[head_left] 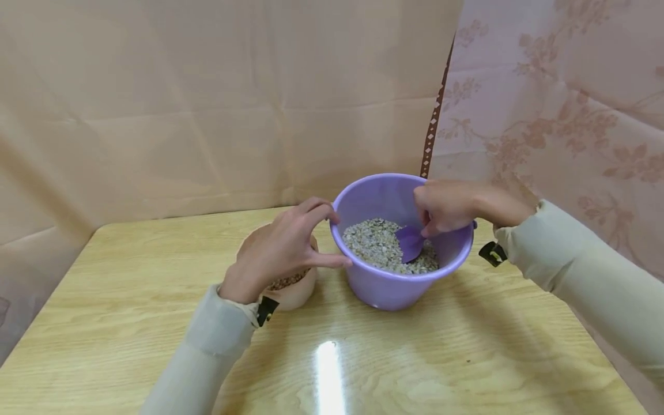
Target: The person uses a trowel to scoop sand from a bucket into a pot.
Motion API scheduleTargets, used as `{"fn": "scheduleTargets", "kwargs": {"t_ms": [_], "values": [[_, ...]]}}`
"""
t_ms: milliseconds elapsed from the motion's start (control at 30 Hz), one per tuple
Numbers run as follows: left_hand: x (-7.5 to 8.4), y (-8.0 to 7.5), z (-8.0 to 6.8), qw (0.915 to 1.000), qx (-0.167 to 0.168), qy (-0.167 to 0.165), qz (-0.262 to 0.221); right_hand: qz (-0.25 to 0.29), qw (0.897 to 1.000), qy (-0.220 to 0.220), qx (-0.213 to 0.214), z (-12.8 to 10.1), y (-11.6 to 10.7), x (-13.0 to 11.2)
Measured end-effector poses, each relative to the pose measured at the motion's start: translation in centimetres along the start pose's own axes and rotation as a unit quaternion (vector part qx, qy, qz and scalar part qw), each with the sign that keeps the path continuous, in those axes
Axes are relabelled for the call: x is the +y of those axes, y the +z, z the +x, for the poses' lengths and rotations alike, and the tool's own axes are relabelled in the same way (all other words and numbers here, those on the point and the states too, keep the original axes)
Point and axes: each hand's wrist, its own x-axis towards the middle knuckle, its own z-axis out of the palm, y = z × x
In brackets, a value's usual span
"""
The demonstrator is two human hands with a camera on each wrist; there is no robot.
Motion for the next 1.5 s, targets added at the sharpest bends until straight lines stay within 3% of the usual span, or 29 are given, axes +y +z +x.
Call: {"fn": "scheduleTargets", "kwargs": {"t_ms": [333, 1033, 1500], "values": [[0.11, 0.11, 0.05, 0.9996, 0.006, 0.026, -0.005, 0.029, 1.000, 0.002, -0.012, -0.48, -0.02, 0.12], [0.22, 0.06, -0.19, 0.9996, 0.009, 0.027, 0.001, 0.111, 0.994, -0.015, -0.019, -0.50, 0.24, 0.63], [0.15, 0.15, -0.14, 0.9996, 0.009, 0.027, -0.005, 0.124, 0.992, -0.007, -0.010, -0.71, 0.38, 0.69]]}}
